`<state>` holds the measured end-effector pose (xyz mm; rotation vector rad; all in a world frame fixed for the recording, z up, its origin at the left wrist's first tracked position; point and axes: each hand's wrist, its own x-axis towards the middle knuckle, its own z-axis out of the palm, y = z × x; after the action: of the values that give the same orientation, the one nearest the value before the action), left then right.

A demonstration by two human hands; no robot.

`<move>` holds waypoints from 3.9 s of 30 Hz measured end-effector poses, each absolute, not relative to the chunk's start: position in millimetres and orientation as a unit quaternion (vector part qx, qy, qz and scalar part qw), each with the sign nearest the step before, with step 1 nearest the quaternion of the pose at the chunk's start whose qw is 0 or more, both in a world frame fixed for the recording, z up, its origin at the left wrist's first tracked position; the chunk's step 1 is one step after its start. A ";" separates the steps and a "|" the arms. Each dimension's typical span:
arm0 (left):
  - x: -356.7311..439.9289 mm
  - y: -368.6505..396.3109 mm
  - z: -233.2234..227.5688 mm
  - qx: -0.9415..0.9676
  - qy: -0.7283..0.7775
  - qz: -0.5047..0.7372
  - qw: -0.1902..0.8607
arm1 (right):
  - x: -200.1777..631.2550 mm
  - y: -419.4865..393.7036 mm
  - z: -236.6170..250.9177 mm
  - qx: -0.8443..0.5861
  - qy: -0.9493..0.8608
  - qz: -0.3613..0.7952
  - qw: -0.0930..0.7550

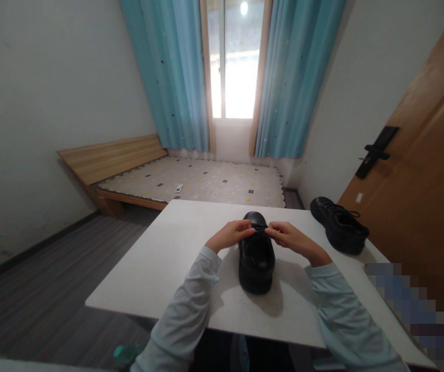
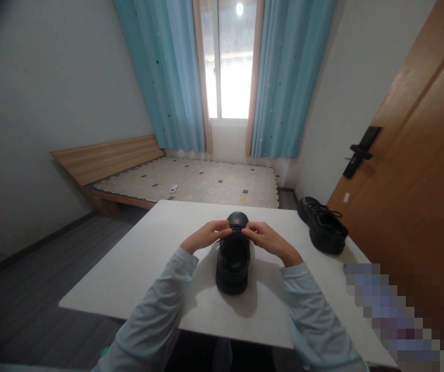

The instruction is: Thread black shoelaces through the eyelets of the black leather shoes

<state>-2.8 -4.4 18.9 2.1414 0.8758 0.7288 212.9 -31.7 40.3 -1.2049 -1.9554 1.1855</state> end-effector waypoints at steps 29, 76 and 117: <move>-20.2 2.1 17.9 0.805 0.303 0.217 0.461 | 239.3 -16.6 23.6 -0.386 -0.754 0.494 0.198; -8.0 13.0 -12.5 0.808 0.493 0.285 0.151 | 232.5 -11.6 26.3 -0.435 -0.608 0.457 0.482; -9.5 11.6 -11.7 0.815 0.490 0.263 0.160 | 135.4 -132.8 29.9 -0.564 -0.801 -0.047 0.197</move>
<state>-9.5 11.6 -11.7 2.3296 1.4001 0.7525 135.4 -132.8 29.9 -1.5778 -2.2411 -0.1327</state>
